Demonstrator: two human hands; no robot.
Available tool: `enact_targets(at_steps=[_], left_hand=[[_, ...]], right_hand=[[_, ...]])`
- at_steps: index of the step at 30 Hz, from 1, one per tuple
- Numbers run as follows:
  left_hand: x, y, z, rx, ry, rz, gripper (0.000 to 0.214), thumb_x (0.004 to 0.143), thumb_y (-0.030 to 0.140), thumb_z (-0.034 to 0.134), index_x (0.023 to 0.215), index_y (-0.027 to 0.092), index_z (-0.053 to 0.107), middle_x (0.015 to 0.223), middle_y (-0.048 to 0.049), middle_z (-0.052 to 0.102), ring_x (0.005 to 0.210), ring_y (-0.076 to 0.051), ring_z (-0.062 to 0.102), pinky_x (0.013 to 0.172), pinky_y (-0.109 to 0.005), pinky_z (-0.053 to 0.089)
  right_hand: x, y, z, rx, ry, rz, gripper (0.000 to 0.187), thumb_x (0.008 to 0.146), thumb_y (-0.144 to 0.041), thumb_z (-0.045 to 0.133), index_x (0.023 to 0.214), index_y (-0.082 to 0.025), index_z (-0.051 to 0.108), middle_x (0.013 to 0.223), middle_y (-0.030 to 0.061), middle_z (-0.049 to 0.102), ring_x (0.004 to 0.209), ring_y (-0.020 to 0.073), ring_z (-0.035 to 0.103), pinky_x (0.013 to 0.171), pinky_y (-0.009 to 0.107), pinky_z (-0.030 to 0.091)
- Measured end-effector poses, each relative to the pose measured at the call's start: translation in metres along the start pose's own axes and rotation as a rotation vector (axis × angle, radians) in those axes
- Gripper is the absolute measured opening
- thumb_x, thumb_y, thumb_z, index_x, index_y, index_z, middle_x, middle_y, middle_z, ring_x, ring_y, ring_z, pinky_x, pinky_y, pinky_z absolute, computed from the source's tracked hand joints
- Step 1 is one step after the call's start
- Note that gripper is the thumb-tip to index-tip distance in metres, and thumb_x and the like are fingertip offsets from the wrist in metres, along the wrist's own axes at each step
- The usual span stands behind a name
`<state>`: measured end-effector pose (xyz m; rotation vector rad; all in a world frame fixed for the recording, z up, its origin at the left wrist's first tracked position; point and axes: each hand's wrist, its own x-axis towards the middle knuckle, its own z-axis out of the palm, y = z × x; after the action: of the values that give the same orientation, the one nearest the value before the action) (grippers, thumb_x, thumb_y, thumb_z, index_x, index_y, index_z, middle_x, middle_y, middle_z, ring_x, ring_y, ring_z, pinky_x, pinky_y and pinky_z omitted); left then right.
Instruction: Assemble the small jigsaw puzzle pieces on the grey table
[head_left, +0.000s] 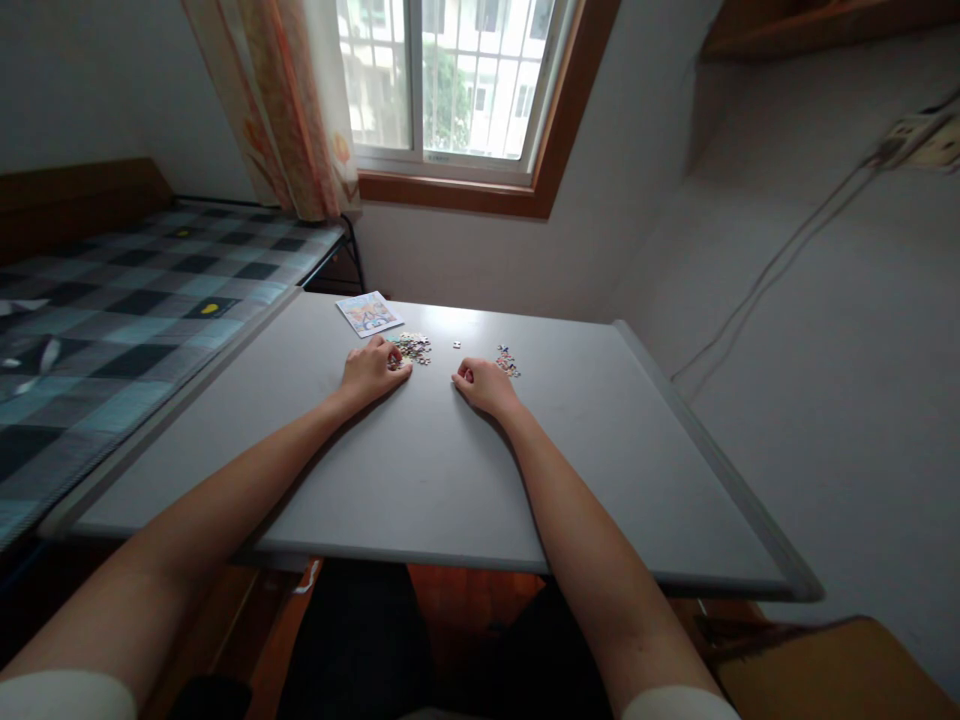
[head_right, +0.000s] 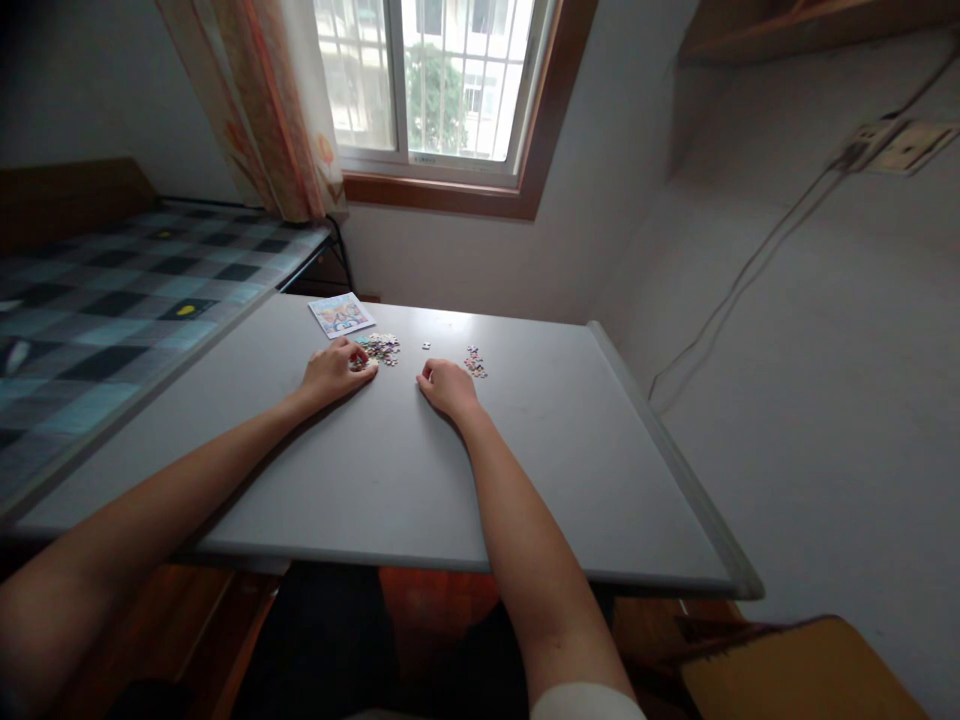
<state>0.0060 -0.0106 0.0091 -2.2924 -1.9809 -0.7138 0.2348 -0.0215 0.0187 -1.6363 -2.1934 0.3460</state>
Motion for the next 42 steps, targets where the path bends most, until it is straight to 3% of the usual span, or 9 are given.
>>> enact_targets(at_steps=[9,11,16,18,28,32,37,42], left_hand=[[0.002,-0.003,0.003,-0.067,0.066,0.084,0.023,0.08,0.042,0.065,0.085,0.019,0.067,0.093,-0.0061,0.059,0.077,-0.02,0.059,0.076,-0.035,0.045],[0.002,-0.002,0.004,-0.149,0.075,0.192,0.022,0.081,0.039,0.065,0.087,0.018,0.066,0.091,-0.0052,0.058,0.07,-0.016,0.057,0.072,-0.032,0.046],[-0.001,0.001,0.004,-0.25,0.001,0.621,0.021,0.086,0.038,0.061,0.093,0.019,0.065,0.092,-0.0034,0.06,0.067,-0.012,0.055,0.072,-0.028,0.046],[-0.003,0.002,0.003,-0.239,-0.002,0.687,0.022,0.088,0.039,0.059,0.096,0.019,0.064,0.094,-0.0039,0.061,0.069,-0.012,0.056,0.073,-0.028,0.047],[-0.005,0.005,-0.001,-0.22,0.022,0.711,0.021,0.09,0.036,0.057,0.099,0.019,0.064,0.095,-0.0043,0.062,0.069,-0.011,0.057,0.069,-0.025,0.047],[-0.005,0.007,-0.002,-0.198,0.056,0.646,0.022,0.091,0.036,0.055,0.101,0.018,0.062,0.09,-0.0039,0.063,0.068,-0.012,0.057,0.068,-0.025,0.046],[-0.004,0.004,-0.003,-0.199,0.062,0.573,0.026,0.09,0.041,0.055,0.079,0.018,0.06,0.079,-0.0024,0.063,0.066,-0.013,0.055,0.065,-0.026,0.043],[-0.003,0.002,-0.001,-0.194,0.037,0.595,0.026,0.09,0.042,0.056,0.081,0.019,0.063,0.077,-0.0019,0.063,0.066,-0.013,0.056,0.068,-0.027,0.044]], right_hand=[[0.001,0.0,0.003,0.006,0.008,-0.001,0.015,0.087,-0.031,0.058,0.084,-0.019,0.067,0.084,0.0057,0.069,0.076,0.0168,0.059,0.065,0.026,0.037],[0.002,0.0,0.004,0.02,0.021,-0.007,0.015,0.087,-0.031,0.059,0.083,-0.019,0.067,0.083,0.0057,0.069,0.076,0.0166,0.059,0.065,0.025,0.037],[0.002,-0.006,0.009,0.207,0.048,-0.071,0.016,0.089,-0.031,0.058,0.089,-0.019,0.068,0.079,0.0034,0.068,0.068,0.0131,0.057,0.066,0.024,0.04],[0.002,-0.009,0.012,0.289,0.036,-0.113,0.016,0.09,-0.03,0.057,0.092,-0.018,0.068,0.077,0.0022,0.068,0.066,0.0117,0.056,0.066,0.023,0.04],[0.002,-0.01,0.021,0.368,0.014,-0.187,0.017,0.089,-0.026,0.057,0.083,-0.016,0.07,0.072,0.0021,0.068,0.065,0.0111,0.056,0.065,0.022,0.04],[0.002,-0.01,0.02,0.396,0.0,-0.161,0.018,0.088,-0.026,0.057,0.082,-0.016,0.07,0.07,0.0014,0.068,0.064,0.0111,0.056,0.065,0.022,0.04],[0.003,-0.009,0.021,0.425,0.012,-0.138,0.018,0.087,-0.026,0.057,0.08,-0.015,0.069,0.068,0.0007,0.066,0.064,0.011,0.055,0.064,0.022,0.038],[0.004,-0.008,0.022,0.428,0.023,-0.165,0.019,0.087,-0.026,0.056,0.079,-0.014,0.068,0.067,0.0003,0.064,0.062,0.0101,0.05,0.061,0.022,0.036]])
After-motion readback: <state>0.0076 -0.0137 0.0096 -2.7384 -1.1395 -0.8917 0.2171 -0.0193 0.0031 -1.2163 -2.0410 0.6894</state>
